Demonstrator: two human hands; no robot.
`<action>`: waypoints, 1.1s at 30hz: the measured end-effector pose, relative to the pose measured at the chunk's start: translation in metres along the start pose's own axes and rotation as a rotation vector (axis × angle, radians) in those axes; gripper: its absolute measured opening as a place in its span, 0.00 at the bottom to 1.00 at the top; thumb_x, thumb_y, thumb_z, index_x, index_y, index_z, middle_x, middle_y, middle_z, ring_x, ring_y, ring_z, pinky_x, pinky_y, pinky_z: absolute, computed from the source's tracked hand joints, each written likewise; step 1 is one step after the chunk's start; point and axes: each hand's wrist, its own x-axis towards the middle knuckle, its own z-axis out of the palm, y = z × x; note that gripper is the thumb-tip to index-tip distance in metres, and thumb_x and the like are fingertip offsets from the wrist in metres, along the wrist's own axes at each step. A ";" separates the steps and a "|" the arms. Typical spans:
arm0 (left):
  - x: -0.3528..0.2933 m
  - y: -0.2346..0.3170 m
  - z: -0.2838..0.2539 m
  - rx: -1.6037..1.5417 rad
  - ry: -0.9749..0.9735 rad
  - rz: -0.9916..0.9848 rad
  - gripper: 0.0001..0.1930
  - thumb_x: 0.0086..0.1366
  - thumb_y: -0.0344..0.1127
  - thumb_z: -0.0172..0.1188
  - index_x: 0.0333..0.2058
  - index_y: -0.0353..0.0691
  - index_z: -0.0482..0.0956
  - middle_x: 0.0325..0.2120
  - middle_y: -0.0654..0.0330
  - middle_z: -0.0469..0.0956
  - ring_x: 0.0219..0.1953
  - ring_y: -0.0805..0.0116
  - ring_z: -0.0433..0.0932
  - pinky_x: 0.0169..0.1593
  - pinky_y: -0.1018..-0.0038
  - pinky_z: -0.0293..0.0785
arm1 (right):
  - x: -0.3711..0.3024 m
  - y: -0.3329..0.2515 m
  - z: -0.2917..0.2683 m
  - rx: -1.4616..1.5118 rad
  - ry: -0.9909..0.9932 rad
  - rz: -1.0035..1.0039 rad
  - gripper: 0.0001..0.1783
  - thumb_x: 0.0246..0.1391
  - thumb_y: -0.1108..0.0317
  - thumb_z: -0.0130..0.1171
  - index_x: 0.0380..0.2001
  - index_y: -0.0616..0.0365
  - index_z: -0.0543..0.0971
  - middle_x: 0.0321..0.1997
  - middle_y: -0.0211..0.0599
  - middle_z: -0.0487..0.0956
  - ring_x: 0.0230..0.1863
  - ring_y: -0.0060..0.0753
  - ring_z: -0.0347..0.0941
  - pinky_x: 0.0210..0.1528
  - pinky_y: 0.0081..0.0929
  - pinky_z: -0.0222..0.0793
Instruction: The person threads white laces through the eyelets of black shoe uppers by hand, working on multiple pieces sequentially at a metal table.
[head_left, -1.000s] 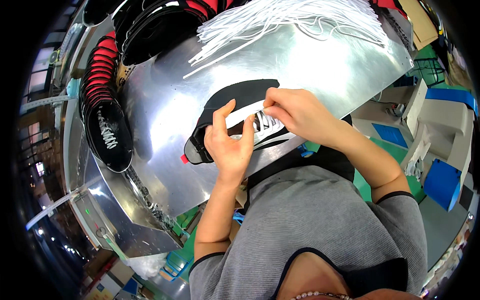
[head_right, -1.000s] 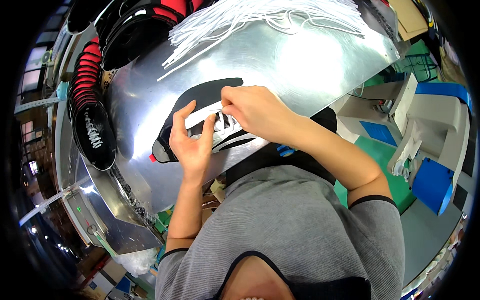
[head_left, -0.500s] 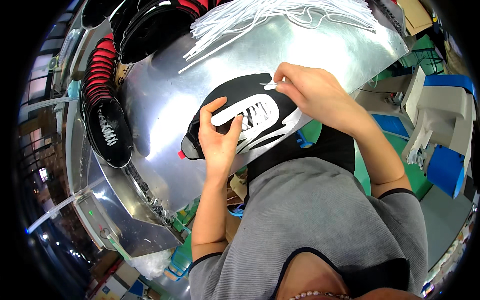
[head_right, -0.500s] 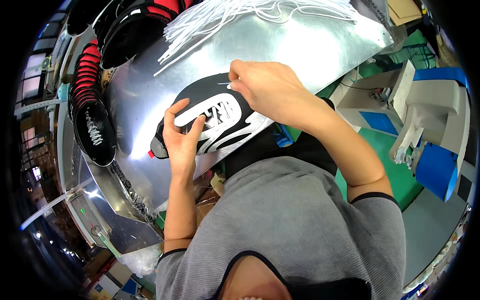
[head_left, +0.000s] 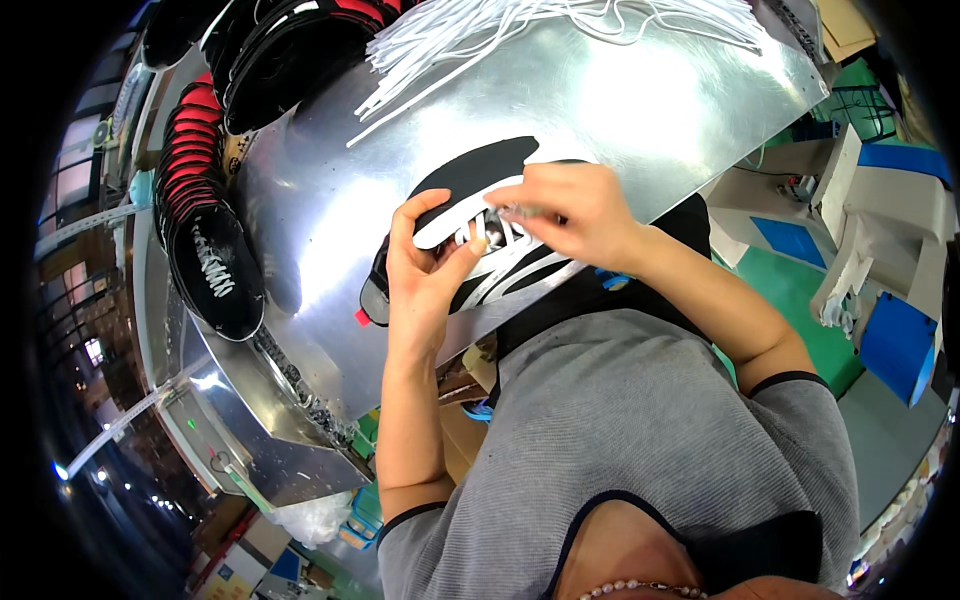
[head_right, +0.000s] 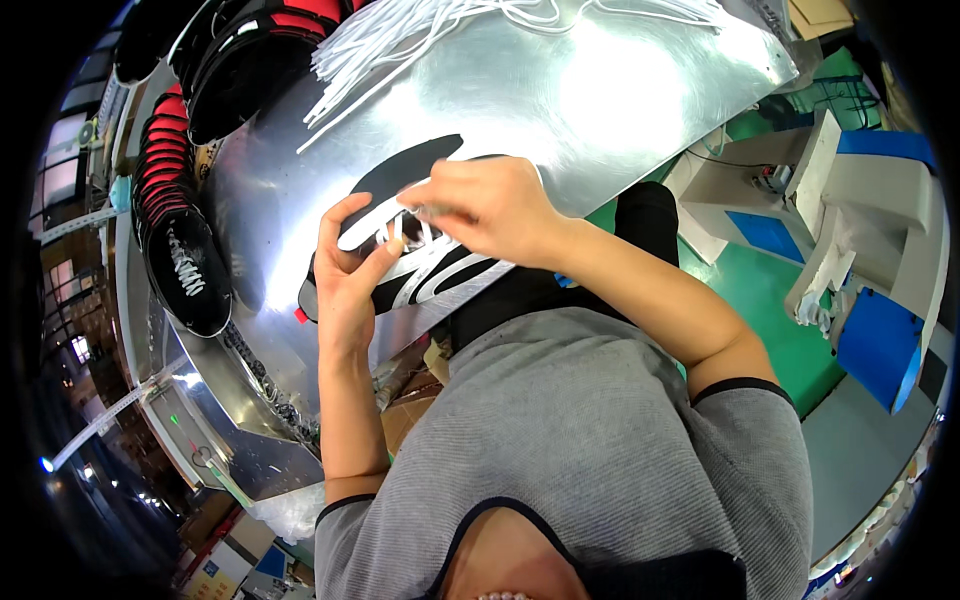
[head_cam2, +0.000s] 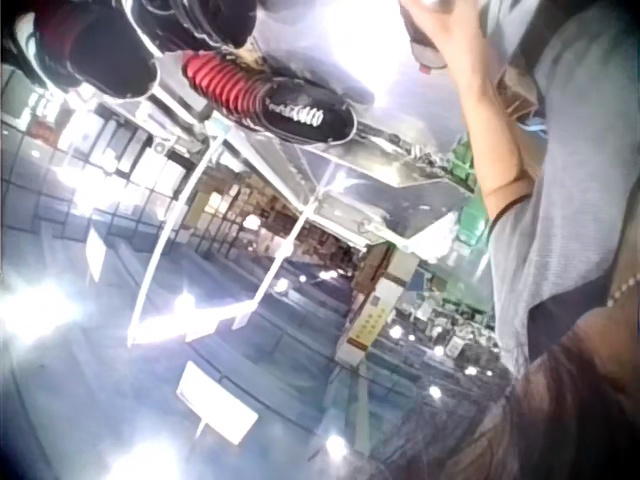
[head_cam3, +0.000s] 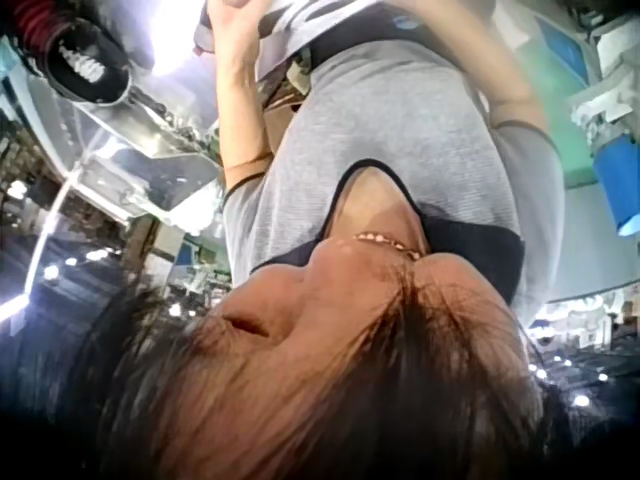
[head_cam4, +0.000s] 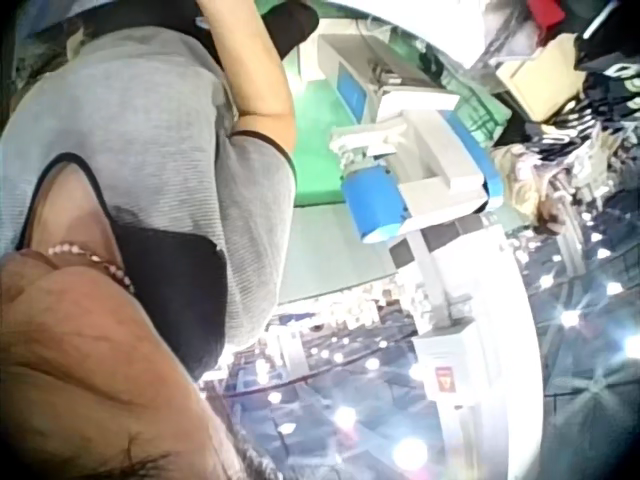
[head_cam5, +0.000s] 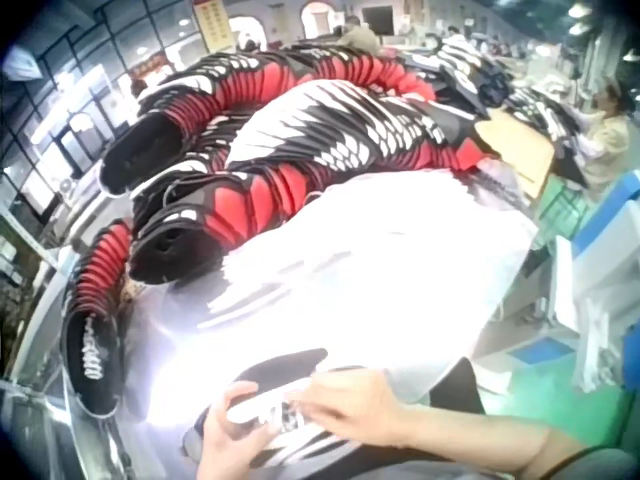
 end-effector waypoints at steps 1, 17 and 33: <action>0.002 0.002 0.003 0.002 0.015 -0.004 0.27 0.59 0.19 0.64 0.56 0.38 0.66 0.42 0.60 0.77 0.42 0.77 0.75 0.47 0.80 0.74 | 0.001 0.000 0.001 -0.085 -0.014 -0.109 0.13 0.44 0.72 0.68 0.37 0.51 0.83 0.21 0.29 0.70 0.19 0.29 0.69 0.20 0.27 0.63; 0.038 0.009 0.001 0.184 0.110 0.035 0.22 0.70 0.36 0.56 0.59 0.37 0.64 0.32 0.54 0.80 0.36 0.70 0.79 0.42 0.74 0.76 | -0.014 -0.033 0.007 0.060 -0.061 -0.023 0.17 0.40 0.80 0.63 0.38 0.55 0.82 0.22 0.33 0.73 0.19 0.33 0.71 0.19 0.27 0.64; -0.022 -0.001 -0.005 0.862 0.098 0.476 0.15 0.63 0.29 0.62 0.47 0.32 0.74 0.40 0.43 0.78 0.42 0.45 0.79 0.45 0.61 0.74 | -0.006 -0.039 0.014 0.360 -0.046 0.711 0.09 0.54 0.67 0.68 0.31 0.61 0.81 0.23 0.24 0.77 0.25 0.11 0.67 0.28 0.15 0.62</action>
